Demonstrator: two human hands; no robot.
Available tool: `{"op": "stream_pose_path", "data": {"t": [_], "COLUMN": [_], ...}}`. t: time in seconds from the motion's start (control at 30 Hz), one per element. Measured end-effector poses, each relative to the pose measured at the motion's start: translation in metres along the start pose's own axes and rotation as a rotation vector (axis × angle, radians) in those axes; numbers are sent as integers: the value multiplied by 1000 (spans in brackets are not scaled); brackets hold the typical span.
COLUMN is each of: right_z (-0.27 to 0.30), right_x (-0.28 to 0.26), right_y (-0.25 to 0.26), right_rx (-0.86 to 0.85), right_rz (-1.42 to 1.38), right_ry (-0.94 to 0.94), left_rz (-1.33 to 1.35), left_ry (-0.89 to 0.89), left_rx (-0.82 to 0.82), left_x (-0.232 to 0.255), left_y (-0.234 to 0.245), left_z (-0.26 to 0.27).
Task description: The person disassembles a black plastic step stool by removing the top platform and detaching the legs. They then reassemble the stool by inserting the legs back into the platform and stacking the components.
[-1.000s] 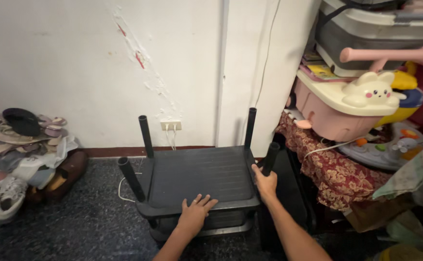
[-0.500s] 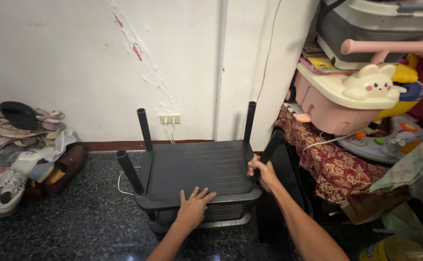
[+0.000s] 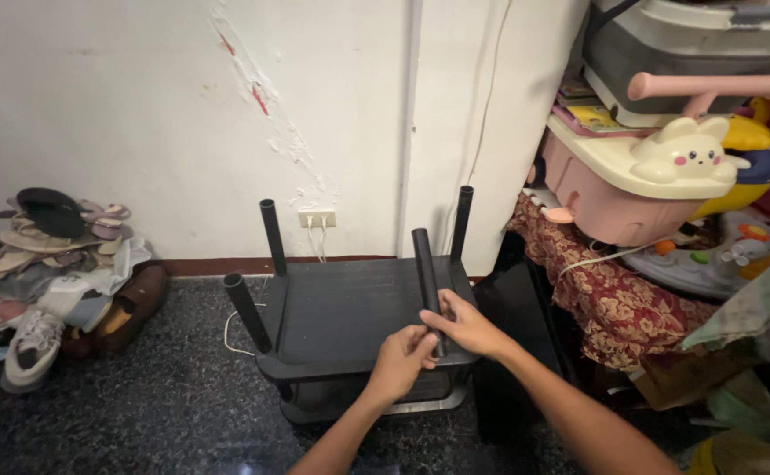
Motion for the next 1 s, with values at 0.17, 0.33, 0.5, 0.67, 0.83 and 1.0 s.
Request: {"op": "stream_pose_path", "data": {"t": [0.17,0.33,0.5,0.67,0.83,1.0], "right_z": [6,33,63,75,79,97], "right_x": [48,155,248,310,327,291], "right_y": [86,156,137,92,35,11], "right_rx": [359,482,358,233,132,114], "right_rz": [-130,262,30,258,679,625], "right_ry": [-4,-384,-827,-734,-413,-654], "left_rz": [-367,-482,-368,-303,-295,-512], "left_ry": [-125,-35,29,-20,15,58], "left_rx": [9,52,70,59,114,162], "left_x": [1,2,23,55,69,61], "left_y": [10,34,40,41,66,110], "left_z": [12,13,9,18,30,36]}}
Point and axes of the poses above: each hand's wrist, its own z-axis away from the middle knuckle, its own y-axis out of the back of the hand, x = y × z, the point moved 6 cm from there along -z, towards the middle knuckle, and after that the axes turned 7 degrees about -z, right-handed, at the moved point
